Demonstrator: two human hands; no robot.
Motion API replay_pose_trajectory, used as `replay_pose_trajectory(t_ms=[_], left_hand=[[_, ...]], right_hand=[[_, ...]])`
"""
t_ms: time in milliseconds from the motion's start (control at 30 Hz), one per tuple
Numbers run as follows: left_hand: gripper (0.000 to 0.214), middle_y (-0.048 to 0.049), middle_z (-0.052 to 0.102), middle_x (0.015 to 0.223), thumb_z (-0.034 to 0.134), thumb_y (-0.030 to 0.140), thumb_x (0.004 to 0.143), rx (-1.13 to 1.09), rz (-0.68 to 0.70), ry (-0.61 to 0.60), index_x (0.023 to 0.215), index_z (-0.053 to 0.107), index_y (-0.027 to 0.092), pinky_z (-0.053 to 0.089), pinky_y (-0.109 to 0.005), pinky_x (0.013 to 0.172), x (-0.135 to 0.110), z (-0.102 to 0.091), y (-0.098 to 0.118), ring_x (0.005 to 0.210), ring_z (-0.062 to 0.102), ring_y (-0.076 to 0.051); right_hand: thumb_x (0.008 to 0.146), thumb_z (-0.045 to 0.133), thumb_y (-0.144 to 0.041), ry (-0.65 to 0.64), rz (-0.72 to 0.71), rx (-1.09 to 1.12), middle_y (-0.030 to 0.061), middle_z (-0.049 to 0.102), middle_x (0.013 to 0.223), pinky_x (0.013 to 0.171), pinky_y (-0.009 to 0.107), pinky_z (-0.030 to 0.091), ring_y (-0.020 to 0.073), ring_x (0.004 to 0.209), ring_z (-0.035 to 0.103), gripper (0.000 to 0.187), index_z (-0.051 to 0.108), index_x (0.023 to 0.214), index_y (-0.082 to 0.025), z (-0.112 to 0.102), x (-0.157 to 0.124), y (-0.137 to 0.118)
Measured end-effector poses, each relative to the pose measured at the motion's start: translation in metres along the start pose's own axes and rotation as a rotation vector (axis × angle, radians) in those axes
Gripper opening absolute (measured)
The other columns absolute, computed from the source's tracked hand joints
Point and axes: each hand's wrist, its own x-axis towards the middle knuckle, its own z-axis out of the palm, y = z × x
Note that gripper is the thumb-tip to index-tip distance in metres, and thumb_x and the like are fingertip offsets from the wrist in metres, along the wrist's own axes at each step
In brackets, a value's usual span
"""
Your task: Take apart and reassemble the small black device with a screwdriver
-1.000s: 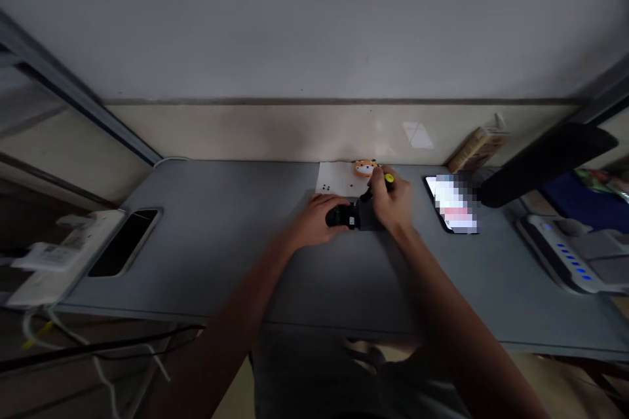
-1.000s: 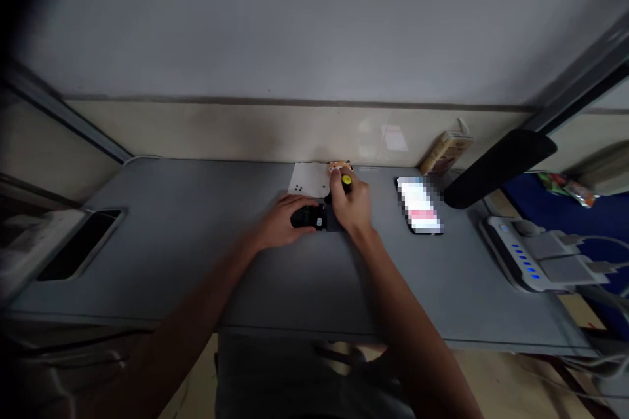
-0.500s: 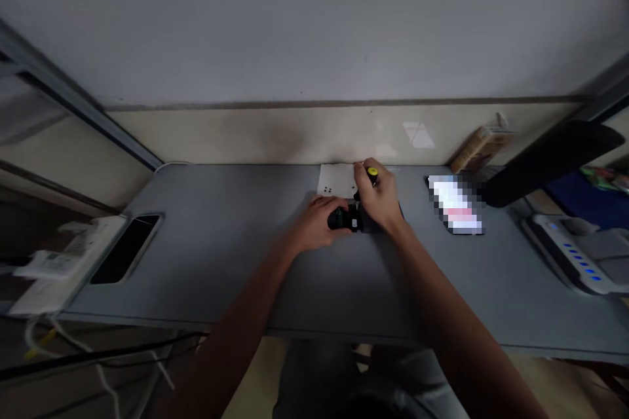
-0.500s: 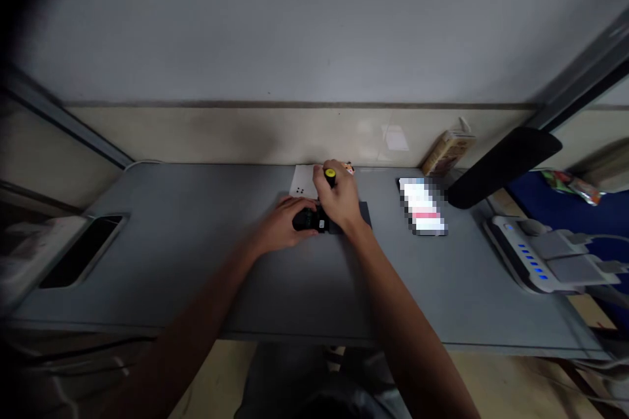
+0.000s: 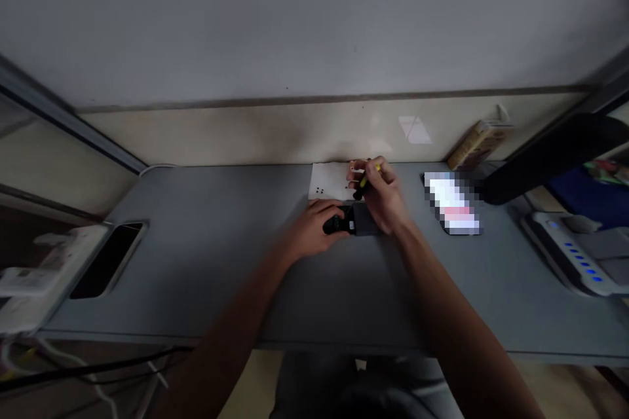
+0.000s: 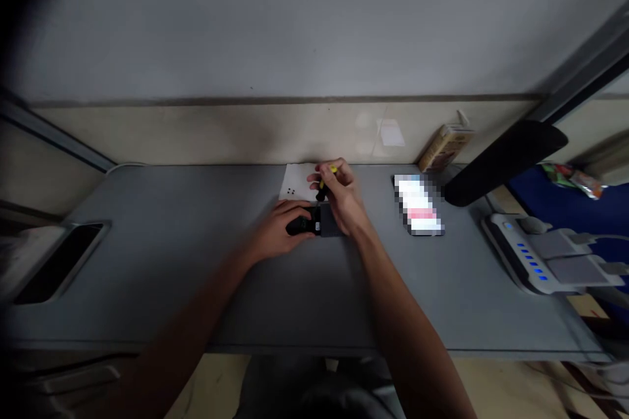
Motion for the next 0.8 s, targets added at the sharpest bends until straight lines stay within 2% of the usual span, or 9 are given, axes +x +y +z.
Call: replay_pose_trajectory(t_ms=[100, 200, 300, 367, 500, 567, 667, 733, 800], left_hand=[[0.019, -0.0064, 0.070, 0.130, 0.076, 0.033, 0.088, 0.016, 0.030, -0.004, 0.103, 0.069, 0.025, 0.047, -0.047, 0.109, 0.0001, -0.0026, -0.0002, 0.120, 0.064, -0.026], [0.021, -0.0067, 0.071, 0.129, 0.077, 0.033, 0.087, 0.032, 0.040, -0.015, 0.104, 0.069, 0.024, 0.047, -0.046, 0.109, 0.0010, -0.0041, 0.0003, 0.118, 0.065, -0.026], [0.021, -0.0068, 0.072, 0.128, 0.077, 0.034, 0.087, 0.047, 0.033, -0.017, 0.105, 0.070, 0.024, 0.046, -0.047, 0.110, 0.0020, -0.0044, 0.0006, 0.119, 0.065, -0.026], [0.020, -0.0070, 0.071, 0.130, 0.076, 0.035, 0.088, 0.060, 0.028, -0.020, 0.105, 0.070, 0.024, 0.046, -0.047, 0.110, 0.0024, -0.0044, 0.0007, 0.119, 0.065, -0.026], [0.018, -0.0063, 0.071, 0.131, 0.076, 0.035, 0.088, 0.068, 0.033, -0.023, 0.103, 0.071, 0.024, 0.046, -0.047, 0.110, 0.0024, -0.0048, 0.0010, 0.119, 0.065, -0.026], [0.018, -0.0057, 0.072, 0.129, 0.077, 0.035, 0.088, 0.055, 0.033, -0.019, 0.102, 0.071, 0.025, 0.046, -0.048, 0.111, 0.0022, -0.0054, 0.0012, 0.120, 0.065, -0.026], [0.018, -0.0061, 0.072, 0.132, 0.076, 0.034, 0.088, 0.034, 0.024, -0.019, 0.102, 0.071, 0.025, 0.045, -0.049, 0.112, 0.0016, -0.0066, 0.0018, 0.122, 0.064, -0.027], [0.019, -0.0064, 0.071, 0.133, 0.076, 0.034, 0.087, 0.030, 0.014, -0.019, 0.104, 0.071, 0.024, 0.044, -0.050, 0.112, 0.0009, -0.0078, 0.0031, 0.123, 0.064, -0.027], [0.020, -0.0066, 0.071, 0.132, 0.076, 0.033, 0.087, 0.034, 0.006, -0.023, 0.105, 0.071, 0.024, 0.044, -0.050, 0.112, 0.0001, -0.0093, 0.0050, 0.122, 0.064, -0.027]], right_hand=[[0.072, 0.080, -0.066, 0.003, 0.026, 0.013, -0.0091, 0.048, 0.063, 0.045, 0.024, 0.037, 0.0080, 0.047, 0.041, 0.062, 0.032, 0.073, -0.026, -0.0026, 0.0008, 0.0007], [0.075, 0.074, -0.073, 0.011, 0.006, -0.008, -0.0121, 0.031, 0.054, 0.041, 0.024, 0.029, 0.0083, 0.043, 0.027, 0.061, 0.032, 0.075, -0.028, -0.0018, 0.0013, 0.0016], [0.082, 0.051, -0.085, -0.019, 0.016, -0.013, -0.0092, 0.035, 0.058, 0.045, 0.027, 0.035, 0.0108, 0.046, 0.032, 0.057, 0.045, 0.084, -0.028, 0.0009, 0.0015, -0.0005], [0.085, 0.045, -0.084, -0.048, 0.028, 0.000, -0.0062, 0.042, 0.062, 0.051, 0.029, 0.041, 0.0124, 0.052, 0.042, 0.057, 0.052, 0.089, -0.028, 0.0023, 0.0008, -0.0030], [0.071, 0.074, -0.076, -0.052, 0.011, 0.015, -0.0032, 0.055, 0.077, 0.059, 0.028, 0.049, 0.0120, 0.063, 0.056, 0.057, 0.046, 0.077, -0.026, 0.0036, -0.0029, -0.0053], [0.065, 0.080, -0.073, -0.022, -0.003, -0.001, -0.0057, 0.056, 0.075, 0.051, 0.026, 0.045, 0.0092, 0.055, 0.051, 0.063, 0.039, 0.075, -0.026, 0.0042, -0.0044, -0.0040], [0.067, 0.079, -0.073, 0.030, -0.050, -0.029, -0.0103, 0.045, 0.061, 0.039, 0.023, 0.031, 0.0065, 0.043, 0.034, 0.065, 0.034, 0.075, -0.027, 0.0049, -0.0045, -0.0004], [0.072, 0.070, -0.079, 0.037, -0.069, 0.006, -0.0115, 0.036, 0.055, 0.039, 0.023, 0.029, 0.0074, 0.042, 0.029, 0.061, 0.038, 0.076, -0.027, 0.0048, -0.0035, 0.0014], [0.080, 0.056, -0.084, 0.019, -0.074, 0.063, -0.0102, 0.036, 0.055, 0.041, 0.024, 0.032, 0.0094, 0.044, 0.032, 0.057, 0.048, 0.082, -0.027, 0.0040, -0.0025, 0.0021]])
